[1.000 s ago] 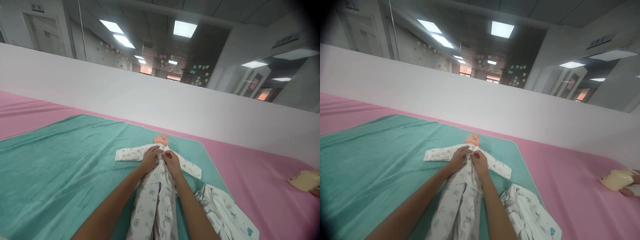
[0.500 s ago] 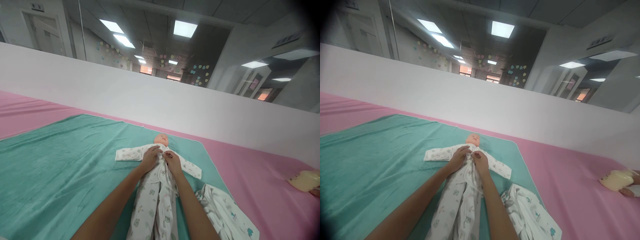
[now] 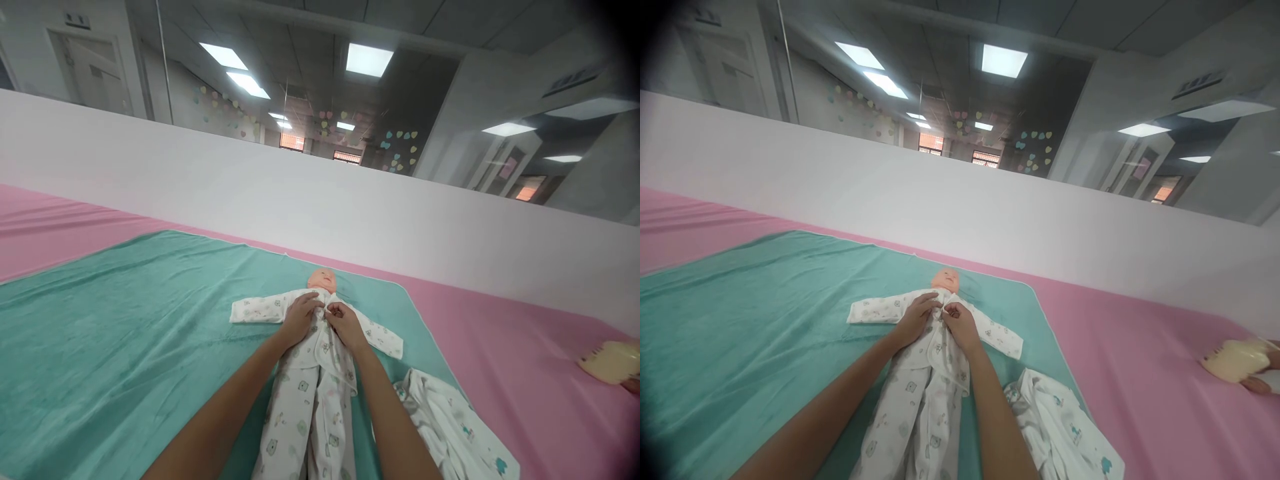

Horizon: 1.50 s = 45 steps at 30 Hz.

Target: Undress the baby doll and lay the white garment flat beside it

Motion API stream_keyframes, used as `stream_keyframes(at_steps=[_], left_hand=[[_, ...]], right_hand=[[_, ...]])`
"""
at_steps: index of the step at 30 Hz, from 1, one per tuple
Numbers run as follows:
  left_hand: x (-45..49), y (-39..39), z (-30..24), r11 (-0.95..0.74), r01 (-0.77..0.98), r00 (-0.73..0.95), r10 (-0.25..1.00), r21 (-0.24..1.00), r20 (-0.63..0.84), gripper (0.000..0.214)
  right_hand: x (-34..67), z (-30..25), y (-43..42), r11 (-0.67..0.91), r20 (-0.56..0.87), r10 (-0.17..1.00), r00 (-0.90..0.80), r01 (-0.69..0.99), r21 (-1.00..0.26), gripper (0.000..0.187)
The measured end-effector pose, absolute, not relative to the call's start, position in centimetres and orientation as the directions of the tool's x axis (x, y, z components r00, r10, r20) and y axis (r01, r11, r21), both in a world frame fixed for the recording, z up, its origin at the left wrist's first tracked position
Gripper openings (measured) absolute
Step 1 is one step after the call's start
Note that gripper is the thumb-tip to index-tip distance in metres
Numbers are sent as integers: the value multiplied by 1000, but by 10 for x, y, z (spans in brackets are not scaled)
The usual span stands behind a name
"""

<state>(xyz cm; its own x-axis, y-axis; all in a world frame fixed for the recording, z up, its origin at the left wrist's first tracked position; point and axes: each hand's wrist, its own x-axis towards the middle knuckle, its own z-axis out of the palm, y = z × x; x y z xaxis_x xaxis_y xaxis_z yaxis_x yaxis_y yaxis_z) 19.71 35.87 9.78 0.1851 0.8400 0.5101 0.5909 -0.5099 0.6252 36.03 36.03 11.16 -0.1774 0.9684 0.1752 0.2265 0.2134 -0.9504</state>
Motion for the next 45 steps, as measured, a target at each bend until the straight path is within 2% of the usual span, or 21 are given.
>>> stream_keyframes(at_steps=[6,18,21,26,30,32,34,37,41,45], left_hand=[[195,359,99,-519,583,214,840,625,498,38],[195,353,105,-500,598,207,851,626,482,38],[197,352,102,-517,630,207,831,579,517,42],[199,351,99,-580,677,267,767,453,584,49],[198,342,103,-613,689,317,735,386,599,50],[199,332,104,-617,696,324,726,367,607,46],[199,322,103,-618,702,326,721,354,611,40],[199,308,100,-619,695,328,725,365,605,33],[195,304,97,-631,662,331,731,405,596,33],[193,307,97,-641,637,340,731,428,591,40]], right_hand=[[359,110,362,223,195,969,-151,195,-955,12],[356,104,363,256,256,966,-24,187,-948,22],[354,102,362,227,233,971,46,103,-968,20],[354,98,362,106,84,987,135,-167,-980,22],[354,95,355,150,116,981,155,-233,-961,26],[353,93,346,199,168,965,202,-142,-970,27],[353,92,333,252,252,934,254,35,-967,28],[351,94,310,282,353,916,191,320,-905,27],[344,105,290,333,429,903,-11,651,-682,29],[334,112,285,274,437,898,-55,847,-455,25]])
